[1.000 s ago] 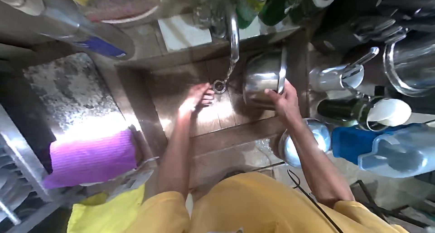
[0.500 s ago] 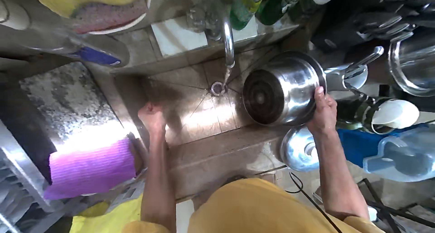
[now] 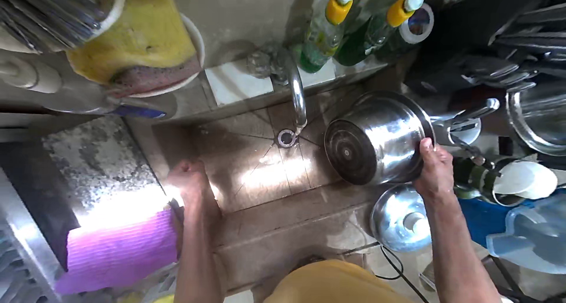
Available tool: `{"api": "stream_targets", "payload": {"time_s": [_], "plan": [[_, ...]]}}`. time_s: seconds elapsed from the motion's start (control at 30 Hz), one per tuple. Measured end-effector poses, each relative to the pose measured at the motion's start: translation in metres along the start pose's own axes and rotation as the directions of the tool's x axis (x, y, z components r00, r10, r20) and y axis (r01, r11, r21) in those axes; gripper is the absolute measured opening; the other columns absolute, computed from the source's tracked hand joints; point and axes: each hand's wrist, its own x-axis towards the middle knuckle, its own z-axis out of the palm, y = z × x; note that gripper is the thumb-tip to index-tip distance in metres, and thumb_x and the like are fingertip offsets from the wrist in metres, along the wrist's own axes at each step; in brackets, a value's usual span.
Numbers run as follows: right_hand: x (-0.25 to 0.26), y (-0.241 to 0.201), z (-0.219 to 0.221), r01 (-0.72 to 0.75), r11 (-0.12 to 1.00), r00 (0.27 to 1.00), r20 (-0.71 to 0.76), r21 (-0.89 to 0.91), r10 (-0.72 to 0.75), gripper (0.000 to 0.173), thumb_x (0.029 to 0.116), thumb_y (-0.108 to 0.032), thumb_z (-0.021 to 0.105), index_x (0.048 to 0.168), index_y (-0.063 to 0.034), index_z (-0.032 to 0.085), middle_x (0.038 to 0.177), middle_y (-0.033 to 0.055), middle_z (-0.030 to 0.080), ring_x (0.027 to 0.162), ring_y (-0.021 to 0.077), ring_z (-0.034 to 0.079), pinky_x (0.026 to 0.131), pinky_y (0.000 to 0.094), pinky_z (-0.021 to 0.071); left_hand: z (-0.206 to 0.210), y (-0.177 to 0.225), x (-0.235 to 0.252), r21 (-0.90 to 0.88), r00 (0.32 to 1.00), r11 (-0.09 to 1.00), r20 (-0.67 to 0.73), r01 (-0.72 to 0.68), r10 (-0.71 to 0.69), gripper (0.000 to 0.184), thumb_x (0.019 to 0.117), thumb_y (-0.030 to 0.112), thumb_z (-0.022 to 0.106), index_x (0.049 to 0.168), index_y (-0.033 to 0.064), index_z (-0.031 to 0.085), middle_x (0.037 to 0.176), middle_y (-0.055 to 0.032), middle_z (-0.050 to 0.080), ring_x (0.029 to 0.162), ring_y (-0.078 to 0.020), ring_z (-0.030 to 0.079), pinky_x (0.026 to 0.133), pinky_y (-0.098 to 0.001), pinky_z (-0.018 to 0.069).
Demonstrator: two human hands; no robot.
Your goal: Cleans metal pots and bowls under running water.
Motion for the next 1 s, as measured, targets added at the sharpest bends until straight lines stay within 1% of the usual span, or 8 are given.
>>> {"api": "stream_targets", "payload": {"time_s": [0.17, 0.27, 0.37, 0.53, 0.63, 0.73, 0.87, 1.0], "plan": [[-0.006, -0.001, 0.002, 0.021, 1.0, 0.998, 0.06, -0.011, -0.021, 0.011, 0.0987, -0.025, 0.063, 0.101, -0.0148, 0.067, 0.086, -0.0066, 0.072, 0.081, 0.0061, 0.07, 0.078, 0.0297, 0.0613, 0.007, 0.04, 0.015, -0.143, 0.98, 0.97, -0.011, -0.197, 0.198, 0.041, 0.098, 0.03, 0.068, 0.071, 0.0036, 0.052, 0.064, 0.001, 0.046, 0.058, -0.0059, 0.044, 0.058, -0.0271, 0.0411], [-0.021, -0.017, 0.022, 0.053, 0.984, 0.972, 0.234, -0.173, -0.011, 0.028, 0.0851, -0.018, 0.076, 0.11, -0.009, 0.066, 0.09, -0.0047, 0.071, 0.082, 0.0045, 0.069, 0.078, 0.0281, 0.0608, 0.019, 0.092, 0.025, -0.165, 0.975, 0.968, 0.086, -0.19, 0.206, 0.046, 0.1024, 0.037, 0.059, 0.104, -0.0074, 0.07, 0.092, -0.0193, 0.069, 0.083, -0.0241, 0.066, 0.081, -0.047, 0.0551], [-0.043, -0.035, 0.068, 0.224, 0.898, 0.859, 0.513, -0.379, 0.003, 0.039, 0.0888, -0.022, 0.078, 0.12, -0.0024, 0.066, 0.098, 0.0049, 0.072, 0.088, 0.0094, 0.069, 0.082, 0.0336, 0.0602, 0.033, 0.142, 0.035, -0.181, 0.934, 0.967, 0.28, -0.178, 0.224, 0.058, 0.1032, 0.054, 0.051, 0.121, 0.0013, 0.068, 0.112, -0.0172, 0.071, 0.105, -0.0273, 0.069, 0.098, -0.0512, 0.0532], [-0.077, -0.028, 0.14, 0.608, 0.596, 0.622, 0.781, -0.524, 0.053, 0.027, 0.1012, -0.035, 0.062, 0.111, -0.0102, 0.068, 0.082, 0.0125, 0.07, 0.081, 0.0334, 0.07, 0.076, 0.0582, 0.054, 0.043, 0.178, 0.036, -0.112, 0.89, 0.965, 0.372, -0.238, 0.263, 0.063, 0.1073, 0.057, 0.035, 0.108, 0.0048, 0.07, 0.093, -0.0101, 0.07, 0.081, -0.0215, 0.065, 0.081, -0.0479, 0.0524], [-0.091, -0.013, 0.16, 0.616, 0.571, 0.652, 0.758, -0.542, 0.015, 0.019, 0.0982, -0.027, 0.066, 0.111, -0.0128, 0.068, 0.08, 0.0111, 0.07, 0.077, 0.0327, 0.07, 0.069, 0.0556, 0.0546, 0.046, 0.159, 0.011, -0.106, 0.863, 0.991, 0.489, -0.086, 0.127, 0.064, 0.1041, 0.063, 0.039, 0.108, 0.0088, 0.072, 0.091, -0.0054, 0.072, 0.073, -0.0167, 0.065, 0.068, -0.0412, 0.054], [-0.105, 0.002, 0.177, 0.616, 0.538, 0.708, 0.704, -0.575, -0.058, 0.027, 0.0894, -0.011, 0.069, 0.117, -0.0127, 0.07, 0.086, 0.0119, 0.072, 0.076, 0.034, 0.07, 0.064, 0.0554, 0.0543, 0.059, 0.133, -0.013, -0.038, 0.752, 0.995, 0.652, -0.098, 0.099, 0.055, 0.0969, 0.052, 0.064, 0.129, 0.0083, 0.068, 0.123, -0.0163, 0.07, 0.115, -0.031, 0.067, 0.102, -0.0586, 0.0506], [-0.113, 0.026, 0.181, 0.647, 0.487, 0.692, 0.72, -0.587, -0.052, 0.031, 0.0936, -0.012, 0.064, 0.124, -0.0127, 0.072, 0.099, 0.012, 0.074, 0.079, 0.0333, 0.071, 0.065, 0.0542, 0.0557, 0.096, 0.107, -0.03, -0.14, 0.751, 0.989, 0.648, -0.044, 0.125, 0.049, 0.0897, 0.01, 0.07, 0.138, 0.0084, 0.06, 0.126, -0.0189, 0.067, 0.118, -0.0306, 0.065, 0.102, -0.056, 0.0513], [-0.084, 0.025, 0.158, 0.593, 0.59, 0.661, 0.75, -0.549, 0.033, 0.056, 0.088, -0.056, 0.074, 0.122, -0.0118, 0.07, 0.118, 0.0114, 0.07, 0.11, 0.0296, 0.067, 0.094, 0.0545, 0.0547, 0.116, 0.093, -0.041, -0.374, 0.795, 0.927, 0.563, 0.0, 0.227, 0.042, 0.0928, 0.008, 0.07, 0.135, 0.01, 0.064, 0.124, -0.0134, 0.07, 0.11, -0.0209, 0.069, 0.097, -0.0454, 0.0572]]}}
